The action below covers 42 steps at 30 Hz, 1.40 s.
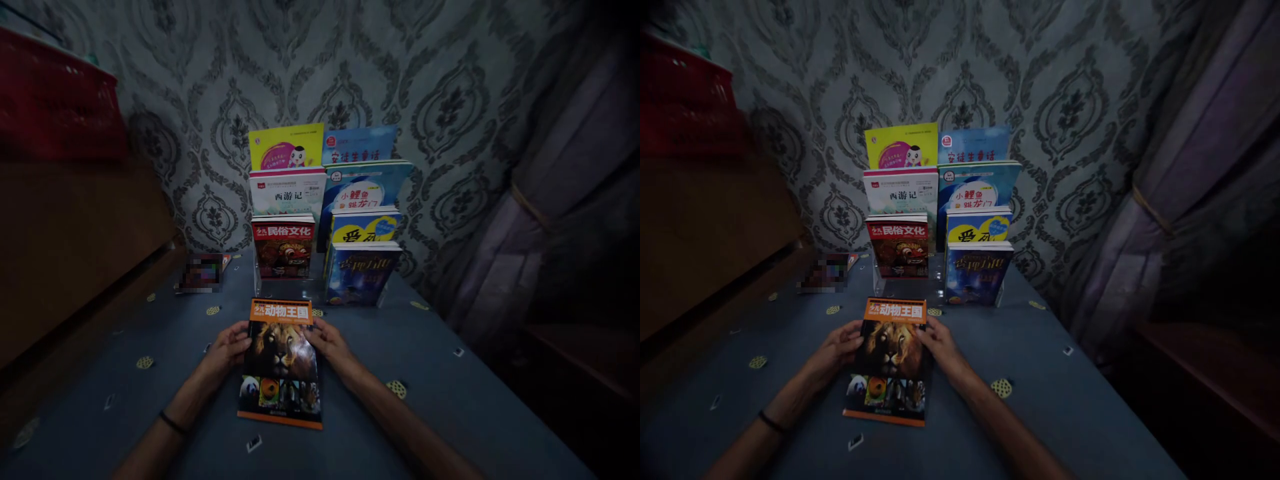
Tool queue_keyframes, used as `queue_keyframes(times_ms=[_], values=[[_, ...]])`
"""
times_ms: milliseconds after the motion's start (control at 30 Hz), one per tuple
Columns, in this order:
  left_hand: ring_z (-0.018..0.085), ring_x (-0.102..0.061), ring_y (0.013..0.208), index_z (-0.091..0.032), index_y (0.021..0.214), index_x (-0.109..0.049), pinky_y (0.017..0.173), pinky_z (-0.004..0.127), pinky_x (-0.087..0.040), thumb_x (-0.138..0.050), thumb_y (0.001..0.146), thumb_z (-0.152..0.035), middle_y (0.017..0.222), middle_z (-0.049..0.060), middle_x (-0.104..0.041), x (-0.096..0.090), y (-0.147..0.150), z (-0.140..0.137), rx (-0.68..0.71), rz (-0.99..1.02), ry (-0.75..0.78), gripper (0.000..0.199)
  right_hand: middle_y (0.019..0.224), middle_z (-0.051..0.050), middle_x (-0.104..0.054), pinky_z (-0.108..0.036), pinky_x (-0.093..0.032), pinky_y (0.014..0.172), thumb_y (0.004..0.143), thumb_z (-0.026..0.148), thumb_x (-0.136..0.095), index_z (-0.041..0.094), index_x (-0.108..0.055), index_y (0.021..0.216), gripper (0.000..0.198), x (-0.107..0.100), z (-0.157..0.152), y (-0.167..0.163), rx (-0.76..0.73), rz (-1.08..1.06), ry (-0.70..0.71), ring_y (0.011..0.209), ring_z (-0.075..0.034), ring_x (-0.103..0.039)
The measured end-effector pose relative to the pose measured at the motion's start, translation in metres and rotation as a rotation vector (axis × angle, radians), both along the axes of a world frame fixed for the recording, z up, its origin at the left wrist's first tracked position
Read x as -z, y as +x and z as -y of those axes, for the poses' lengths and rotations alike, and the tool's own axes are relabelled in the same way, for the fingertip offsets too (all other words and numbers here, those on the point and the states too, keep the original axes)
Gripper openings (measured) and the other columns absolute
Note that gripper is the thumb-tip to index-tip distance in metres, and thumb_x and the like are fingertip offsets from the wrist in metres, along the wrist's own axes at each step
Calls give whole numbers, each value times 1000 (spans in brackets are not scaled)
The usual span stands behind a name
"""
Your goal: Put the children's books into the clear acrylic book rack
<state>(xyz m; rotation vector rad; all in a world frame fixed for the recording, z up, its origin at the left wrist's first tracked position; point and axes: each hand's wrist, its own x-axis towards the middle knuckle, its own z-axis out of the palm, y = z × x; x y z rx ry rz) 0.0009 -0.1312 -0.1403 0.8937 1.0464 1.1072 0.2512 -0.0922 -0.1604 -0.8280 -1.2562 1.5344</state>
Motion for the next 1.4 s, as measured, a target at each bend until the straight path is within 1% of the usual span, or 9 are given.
queue_keyframes(times_ms=[133, 300, 500, 633, 767, 933, 1100, 1233, 1400], values=[[16, -69, 71, -19, 104, -66, 60, 21, -49, -93, 55, -43, 88, 4, -74, -12, -4, -10, -35, -106, 75, 62, 76, 0, -70, -20, -39, 46, 74, 52, -77, 21, -68, 113, 50, -16, -11, 7, -7, 113, 128, 56, -12, -54], [18, -69, 81, -18, 102, -68, 74, 25, -52, -86, 65, -50, 91, 5, -75, -39, 2, -14, 24, -151, 277, 52, 102, -6, -72, -21, -42, 43, 83, 53, -66, 24, -63, 121, 48, -43, -10, 9, 6, 163, 304, 66, -15, -59], [23, -67, 93, -17, 102, -72, 84, 30, -51, -73, 79, -53, 101, 8, -75, -43, 3, -5, 94, -286, 429, 42, 96, -5, -72, -24, -48, 52, 87, 49, -63, 24, -63, 120, 42, -40, 8, 15, 16, 219, 362, 71, -17, -62], [24, -66, 91, -18, 97, -74, 84, 31, -51, -73, 80, -49, 96, 6, -75, -56, 2, -2, 72, -376, 485, 35, 107, -6, -72, -27, -52, 57, 88, 46, -63, 23, -63, 120, 39, -47, 13, 18, 14, 229, 371, 81, -21, -66], [27, -66, 101, -20, 101, -75, 92, 34, -51, -75, 79, -44, 103, 5, -76, -70, 2, 0, 51, -373, 516, 33, 116, -6, -71, -35, -55, 82, 90, 43, -61, 24, -64, 120, 35, -54, 13, 17, 93, 235, 444, 103, -25, -67], [28, -67, 101, -20, 100, -77, 97, 37, -50, -77, 76, -40, 105, 5, -76, -70, -5, 3, 101, -399, 483, 31, 112, -7, -72, -39, -53, 89, 93, 41, -56, 24, -67, 118, 32, -43, 13, 17, 53, 340, 517, 102, -26, -67], [29, -66, 104, -23, 100, -78, 94, 36, -51, -77, 75, -37, 104, 5, -77, -75, -13, 0, 115, -497, 524, 29, 117, -7, -71, -41, -52, 92, 92, 42, -57, 23, -65, 122, 36, -46, 10, 18, 54, 342, 497, 109, -27, -64], [27, -63, 110, -24, 104, -78, 98, 34, -47, -74, 80, -33, 113, 5, -74, -88, -13, -8, 73, -590, 645, 26, 105, -6, -72, -38, -53, 89, 92, 43, -57, 22, -68, 111, 30, -63, 0, 17, 61, 357, 541, 99, -25, -65], [25, -63, 101, -26, 110, -76, 79, 27, -51, -74, 79, -31, 115, 5, -73, -95, -11, -15, 37, -603, 657, 31, 103, -6, -72, -37, -54, 83, 93, 41, -55, 23, -68, 106, 25, -77, -7, 17, 72, 370, 578, 91, -24, -66]])
